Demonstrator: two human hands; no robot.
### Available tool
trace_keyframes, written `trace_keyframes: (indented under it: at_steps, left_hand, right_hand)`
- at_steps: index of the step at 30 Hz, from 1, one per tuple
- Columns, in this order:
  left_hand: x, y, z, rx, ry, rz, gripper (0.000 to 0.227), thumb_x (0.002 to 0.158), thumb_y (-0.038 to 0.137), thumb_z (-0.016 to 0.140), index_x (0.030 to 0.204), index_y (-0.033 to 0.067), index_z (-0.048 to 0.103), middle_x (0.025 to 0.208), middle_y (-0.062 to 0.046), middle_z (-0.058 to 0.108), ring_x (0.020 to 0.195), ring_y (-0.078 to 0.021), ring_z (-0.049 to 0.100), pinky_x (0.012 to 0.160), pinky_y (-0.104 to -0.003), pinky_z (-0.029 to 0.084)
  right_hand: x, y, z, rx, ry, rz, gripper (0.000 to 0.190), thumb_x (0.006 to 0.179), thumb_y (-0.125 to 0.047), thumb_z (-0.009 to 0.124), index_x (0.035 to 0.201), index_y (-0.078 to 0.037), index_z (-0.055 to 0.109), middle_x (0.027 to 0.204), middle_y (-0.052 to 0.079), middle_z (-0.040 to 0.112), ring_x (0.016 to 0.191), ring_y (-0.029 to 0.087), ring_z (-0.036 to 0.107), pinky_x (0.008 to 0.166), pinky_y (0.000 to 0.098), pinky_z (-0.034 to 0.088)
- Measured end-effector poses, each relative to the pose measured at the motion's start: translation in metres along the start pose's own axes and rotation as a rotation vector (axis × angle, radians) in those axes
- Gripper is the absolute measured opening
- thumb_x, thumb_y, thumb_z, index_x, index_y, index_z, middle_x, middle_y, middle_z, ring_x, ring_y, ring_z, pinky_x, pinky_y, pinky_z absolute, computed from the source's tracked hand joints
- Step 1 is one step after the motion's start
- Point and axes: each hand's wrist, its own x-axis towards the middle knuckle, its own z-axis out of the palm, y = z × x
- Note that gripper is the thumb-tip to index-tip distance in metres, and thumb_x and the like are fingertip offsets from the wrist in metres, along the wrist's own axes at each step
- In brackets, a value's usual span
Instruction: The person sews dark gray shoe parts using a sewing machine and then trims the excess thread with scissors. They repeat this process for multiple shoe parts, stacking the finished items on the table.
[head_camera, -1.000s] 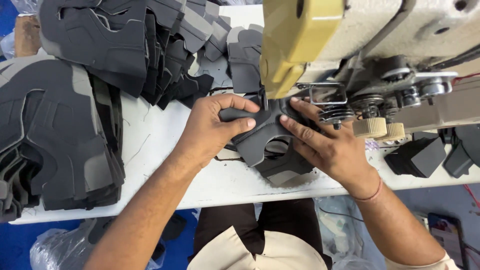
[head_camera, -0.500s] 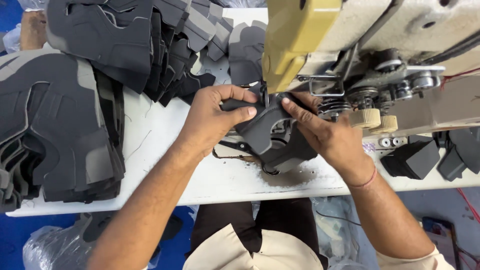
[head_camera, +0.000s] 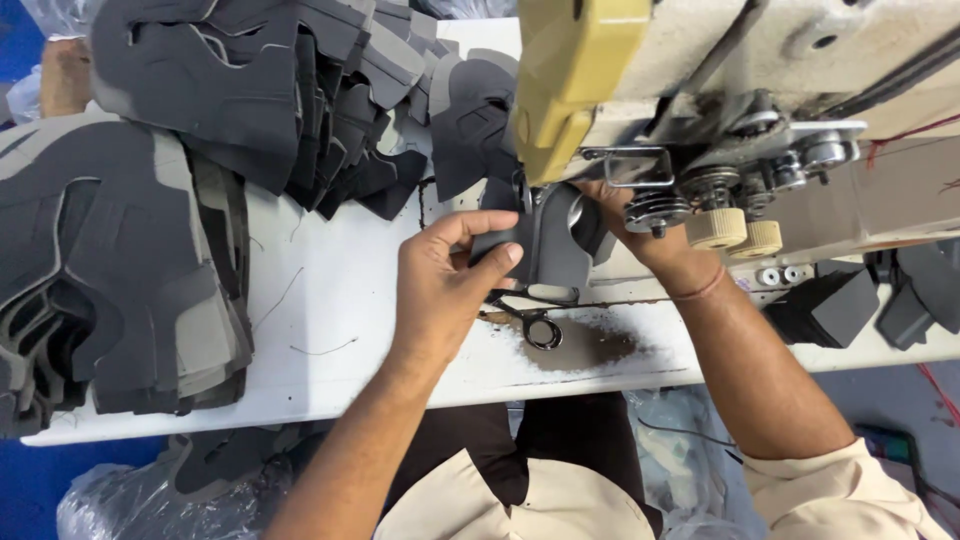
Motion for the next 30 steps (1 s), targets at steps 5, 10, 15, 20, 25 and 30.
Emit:
trace_keyframes:
  at_steps: [5,10,15,20,25,30]
  left_hand:
    - [0.001,-0.008,0.007,-0.011,0.065,-0.009,0.03,0.089,0.0,0.076,0.118,-0.0032,0.071,0.087,-0.004,0.07,0.075,-0.0066,0.066,0.066,-0.024,0.065]
    - [0.007,-0.003,0.009,0.0,0.079,0.205,0.038,0.089,-0.002,0.076,0.125,-0.0048,0.063,0.118,-0.002,0.055,0.098,-0.007,0.067,0.082,-0.023,0.064]
    - [0.021,-0.001,-0.014,-0.108,-0.14,0.045,0.057,0.088,-0.006,0.072,0.143,-0.0017,0.056,0.135,-0.01,0.061,0.095,-0.0073,0.067,0.078,-0.022,0.059]
    - [0.024,0.005,-0.02,-0.107,-0.239,-0.029,0.071,0.085,-0.009,0.068,0.152,0.0012,0.049,0.149,-0.009,0.058,0.091,-0.0066,0.068,0.071,-0.021,0.058]
    - [0.029,0.007,-0.02,-0.097,-0.231,-0.035,0.073,0.083,-0.009,0.071,0.151,0.0017,0.048,0.148,-0.008,0.059,0.092,-0.0053,0.069,0.071,-0.021,0.06]
    - [0.037,0.005,-0.02,0.101,-0.181,0.081,0.074,0.082,-0.004,0.077,0.151,0.0056,0.054,0.133,-0.002,0.066,0.074,0.0003,0.047,0.062,-0.017,0.043]
  right_hand:
    - [0.001,0.031,-0.014,-0.646,0.005,-0.368,0.024,0.107,-0.007,0.068,0.13,-0.008,0.067,0.122,0.014,0.07,0.114,0.027,0.067,0.101,0.04,0.054]
    - [-0.023,0.025,-0.006,-0.685,0.164,-0.116,0.018,0.108,-0.006,0.067,0.125,-0.003,0.066,0.109,0.007,0.071,0.098,0.018,0.067,0.086,0.033,0.054]
    - [-0.059,-0.061,0.062,-0.333,0.221,0.067,0.036,0.1,-0.01,0.072,0.134,0.001,0.064,0.107,0.008,0.072,0.086,0.012,0.064,0.077,0.0282,0.053]
    - [-0.068,-0.051,0.072,0.099,0.261,0.234,0.041,0.099,-0.004,0.07,0.14,0.002,0.064,0.101,0.007,0.071,0.085,0.007,0.065,0.077,0.0224,0.056]
    - [-0.062,-0.052,0.069,0.2,0.256,0.211,0.042,0.099,-0.002,0.069,0.14,0.002,0.062,0.111,0.006,0.072,0.09,0.007,0.066,0.082,0.0233,0.058]
    - [-0.05,-0.052,0.062,0.11,0.267,0.242,0.042,0.099,-0.004,0.071,0.139,0.001,0.064,0.106,0.006,0.074,0.086,0.008,0.066,0.077,0.023,0.057]
